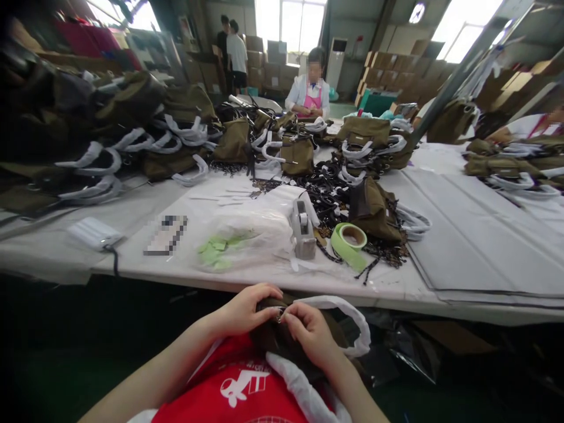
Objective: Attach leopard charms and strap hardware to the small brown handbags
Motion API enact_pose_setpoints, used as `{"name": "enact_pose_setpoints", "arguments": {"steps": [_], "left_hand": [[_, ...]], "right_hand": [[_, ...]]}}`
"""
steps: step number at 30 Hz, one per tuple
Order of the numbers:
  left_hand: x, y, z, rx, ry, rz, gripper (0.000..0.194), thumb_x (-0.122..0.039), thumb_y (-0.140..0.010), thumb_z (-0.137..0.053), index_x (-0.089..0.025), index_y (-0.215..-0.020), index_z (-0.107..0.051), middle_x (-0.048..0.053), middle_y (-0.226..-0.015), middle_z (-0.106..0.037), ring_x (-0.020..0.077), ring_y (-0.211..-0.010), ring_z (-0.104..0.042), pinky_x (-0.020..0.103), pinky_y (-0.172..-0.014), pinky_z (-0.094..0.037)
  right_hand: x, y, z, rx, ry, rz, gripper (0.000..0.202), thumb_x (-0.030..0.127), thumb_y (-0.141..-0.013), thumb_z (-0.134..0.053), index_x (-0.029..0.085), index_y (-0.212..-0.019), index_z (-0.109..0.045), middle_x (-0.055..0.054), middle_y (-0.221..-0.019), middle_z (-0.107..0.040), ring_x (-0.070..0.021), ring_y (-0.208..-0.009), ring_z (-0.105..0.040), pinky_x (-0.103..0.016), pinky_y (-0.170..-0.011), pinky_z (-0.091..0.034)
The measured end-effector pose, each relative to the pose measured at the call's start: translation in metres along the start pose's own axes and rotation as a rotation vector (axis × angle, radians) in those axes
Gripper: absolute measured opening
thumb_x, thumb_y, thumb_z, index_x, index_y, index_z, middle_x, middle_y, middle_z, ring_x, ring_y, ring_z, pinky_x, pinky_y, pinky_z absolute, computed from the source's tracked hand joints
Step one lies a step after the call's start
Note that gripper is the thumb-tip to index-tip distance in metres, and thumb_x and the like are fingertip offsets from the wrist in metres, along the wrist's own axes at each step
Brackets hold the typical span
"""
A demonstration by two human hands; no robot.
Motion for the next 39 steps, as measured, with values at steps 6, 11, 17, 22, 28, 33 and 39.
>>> {"name": "enact_pose_setpoints", "arguments": {"steps": [6,11,17,22,28,33,39], "left_hand": [[0.005,0.000,-0.003,-0.012,-0.004,-0.027,0.025,-0.028,-0.084,-0.063,-0.020,-0.107,-0.068,0.007,-0.112,-0.070,0.0214,-0.105,-0.064,0.034,-0.097,-0.049],[0.007,-0.001,-0.003,-0.002,0.002,-0.027,0.024,-0.026,-0.084,-0.063,-0.019,-0.107,-0.067,0.007,-0.112,-0.070,0.0210,-0.105,-0.064,0.033,-0.097,-0.049],[0.007,-0.001,-0.004,-0.014,-0.029,-0.004,0.028,-0.033,-0.087,-0.061,-0.018,-0.109,-0.067,0.009,-0.111,-0.071,0.0224,-0.103,-0.064,0.035,-0.096,-0.049],[0.006,-0.001,-0.004,-0.012,-0.033,0.018,0.032,-0.039,-0.088,-0.061,-0.018,-0.111,-0.066,0.009,-0.112,-0.071,0.0234,-0.103,-0.065,0.035,-0.096,-0.049],[0.007,-0.003,-0.005,0.004,-0.023,0.022,0.031,-0.031,-0.084,-0.062,-0.018,-0.112,-0.067,0.008,-0.111,-0.071,0.0226,-0.101,-0.066,0.033,-0.093,-0.050],[0.005,-0.001,-0.006,-0.013,0.000,0.043,0.033,-0.034,-0.084,-0.061,-0.020,-0.114,-0.067,0.007,-0.111,-0.072,0.0224,-0.101,-0.066,0.032,-0.092,-0.050],[0.007,-0.008,-0.005,-0.026,-0.039,0.124,0.038,-0.042,-0.082,-0.065,-0.021,-0.114,-0.068,0.007,-0.113,-0.072,0.0252,-0.104,-0.065,0.035,-0.095,-0.050]], "right_hand": [[0.004,0.003,-0.001,-0.012,0.022,0.008,0.034,0.048,-0.090,-0.058,0.015,-0.082,-0.064,0.005,-0.055,-0.046,-0.0083,-0.049,-0.036,-0.023,-0.048,-0.027],[0.007,0.005,-0.004,-0.045,-0.012,0.004,0.033,0.046,-0.089,-0.060,0.015,-0.081,-0.065,0.005,-0.055,-0.047,-0.0074,-0.049,-0.037,-0.021,-0.047,-0.027],[0.003,-0.004,0.000,-0.201,-0.374,-0.124,0.037,0.051,-0.078,-0.072,0.015,-0.080,-0.062,0.009,-0.049,-0.042,-0.0028,-0.040,-0.023,-0.019,-0.039,-0.011],[0.001,-0.010,0.007,-0.265,-0.568,-0.137,0.034,0.044,-0.075,-0.078,0.015,-0.082,-0.062,0.009,-0.052,-0.042,-0.0008,-0.037,-0.020,-0.018,-0.037,-0.008],[0.003,-0.014,0.013,-0.301,-0.625,-0.113,0.033,0.041,-0.072,-0.081,0.015,-0.081,-0.062,0.009,-0.052,-0.041,0.0001,-0.037,-0.021,-0.016,-0.035,-0.010],[-0.005,-0.017,0.020,-0.363,-0.628,-0.136,0.040,0.046,-0.071,-0.082,0.016,-0.081,-0.059,0.010,-0.053,-0.039,0.0008,-0.037,-0.017,-0.016,-0.035,-0.010],[-0.031,-0.033,0.028,-0.355,-0.600,-0.166,0.045,0.050,-0.067,-0.084,0.020,-0.077,-0.052,0.009,-0.056,-0.038,-0.0012,-0.040,-0.015,-0.019,-0.039,-0.008]]}}
Point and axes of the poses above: each hand's wrist, its own y-axis away from the middle knuckle, its own z-axis out of the back of the hand, x = y × z, the point moved 2 cm from there along -y, towards the middle knuckle
